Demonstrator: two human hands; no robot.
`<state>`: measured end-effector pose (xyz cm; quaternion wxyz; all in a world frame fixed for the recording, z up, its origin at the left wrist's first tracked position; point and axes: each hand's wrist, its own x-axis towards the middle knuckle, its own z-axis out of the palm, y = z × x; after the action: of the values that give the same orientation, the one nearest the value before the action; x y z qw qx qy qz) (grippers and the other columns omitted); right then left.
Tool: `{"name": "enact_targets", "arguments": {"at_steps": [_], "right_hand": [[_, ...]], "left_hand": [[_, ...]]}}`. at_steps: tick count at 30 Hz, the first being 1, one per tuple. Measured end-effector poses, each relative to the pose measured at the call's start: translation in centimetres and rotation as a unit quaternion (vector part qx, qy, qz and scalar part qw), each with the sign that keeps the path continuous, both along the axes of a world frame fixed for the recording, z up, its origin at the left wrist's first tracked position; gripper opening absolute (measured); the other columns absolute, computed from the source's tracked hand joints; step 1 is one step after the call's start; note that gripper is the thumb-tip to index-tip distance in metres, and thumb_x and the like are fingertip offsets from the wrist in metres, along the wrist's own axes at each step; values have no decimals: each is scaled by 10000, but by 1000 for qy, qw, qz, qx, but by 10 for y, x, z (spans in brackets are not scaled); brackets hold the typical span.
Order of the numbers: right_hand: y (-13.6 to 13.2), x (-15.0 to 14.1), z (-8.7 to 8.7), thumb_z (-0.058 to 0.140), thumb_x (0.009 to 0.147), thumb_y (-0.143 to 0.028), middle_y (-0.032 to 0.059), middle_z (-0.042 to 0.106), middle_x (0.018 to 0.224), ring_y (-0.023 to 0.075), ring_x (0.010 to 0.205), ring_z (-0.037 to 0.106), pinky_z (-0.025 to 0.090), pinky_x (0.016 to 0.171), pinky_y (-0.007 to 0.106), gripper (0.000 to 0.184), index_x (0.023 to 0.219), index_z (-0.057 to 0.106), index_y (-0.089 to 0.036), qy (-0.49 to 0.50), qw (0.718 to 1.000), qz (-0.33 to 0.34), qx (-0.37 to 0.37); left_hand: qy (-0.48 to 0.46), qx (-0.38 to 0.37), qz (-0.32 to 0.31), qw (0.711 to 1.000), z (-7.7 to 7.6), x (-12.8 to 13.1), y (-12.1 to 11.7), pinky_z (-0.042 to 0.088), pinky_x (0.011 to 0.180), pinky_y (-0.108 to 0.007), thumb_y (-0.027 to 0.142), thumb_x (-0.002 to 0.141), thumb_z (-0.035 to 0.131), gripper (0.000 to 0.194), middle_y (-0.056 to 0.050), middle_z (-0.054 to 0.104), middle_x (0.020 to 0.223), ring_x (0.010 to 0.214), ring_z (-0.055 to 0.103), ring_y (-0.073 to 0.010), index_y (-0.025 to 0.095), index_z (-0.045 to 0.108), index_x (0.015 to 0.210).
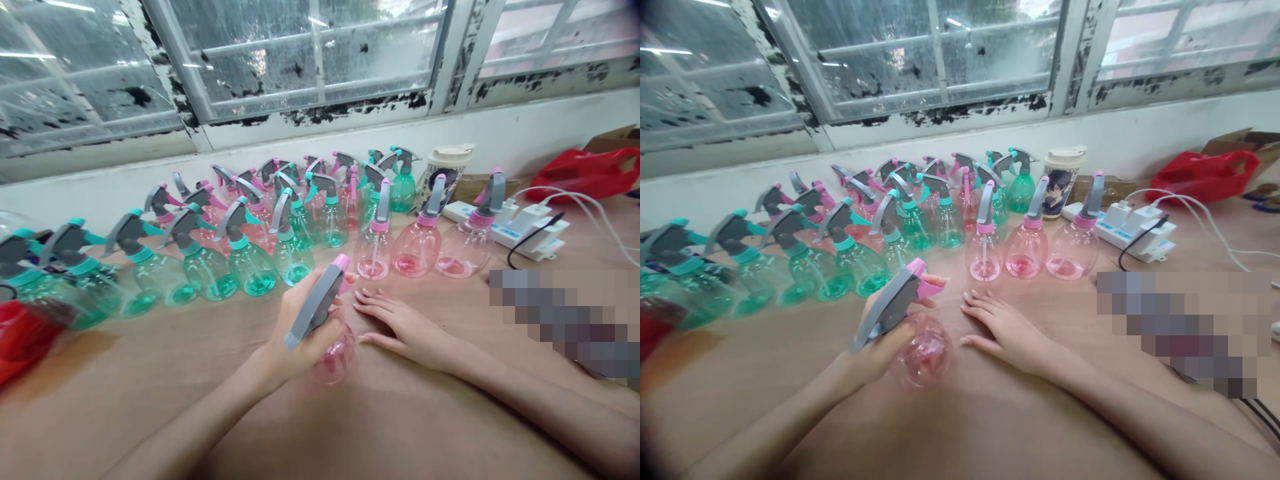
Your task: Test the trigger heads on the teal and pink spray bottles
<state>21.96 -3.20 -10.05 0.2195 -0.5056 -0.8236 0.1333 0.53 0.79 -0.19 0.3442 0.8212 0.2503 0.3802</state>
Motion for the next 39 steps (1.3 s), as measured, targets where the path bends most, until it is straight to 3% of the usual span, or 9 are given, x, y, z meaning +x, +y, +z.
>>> {"name": "enact_targets", "arguments": {"at_steps": [9,14,18,30,39], "right_hand": [[1,1,-1,494,921,-565,117,448,1485,277,1398,363,299,1150,515,621,1405,484,-176,19,1000,3,-9],[0,1,-1,503,918,-558,119,456,1479,284,1398,361,293,1153,513,608,1395,500,-180,25,1000,0,-10],[0,1,-1,496,921,-561,108,455,1482,280,1397,363,298,1151,516,604,1401,492,-193,23,1000,-2,-10],[0,1,-3,489,926,-556,115,437,1492,285,1396,364,290,1153,524,594,1392,502,-188,16,1000,-1,0],[-1,1,-4,498,928,-543,108,449,1485,286,1388,377,292,1149,532,580,1405,486,-212,19,1000,-1,9]], "left_hand": [[-20,-27,-19,999,-2,0,0,525,755,-344,180,721,504,296,-29,616,930,677,550,-145,213,575,1007],[10,9,18,1000,1,-1,1,460,592,-298,215,721,492,118,13,507,713,601,481,-145,220,523,835],[13,56,17,998,4,-2,2,396,545,-292,184,720,461,59,21,471,680,583,462,-143,228,481,755],[-7,-14,35,999,-1,1,-6,457,617,-294,211,740,506,191,19,511,738,595,483,-130,214,514,931],[-12,7,33,999,-1,1,-4,519,665,-324,213,745,511,173,-1,578,763,609,527,-139,205,557,912]]}}
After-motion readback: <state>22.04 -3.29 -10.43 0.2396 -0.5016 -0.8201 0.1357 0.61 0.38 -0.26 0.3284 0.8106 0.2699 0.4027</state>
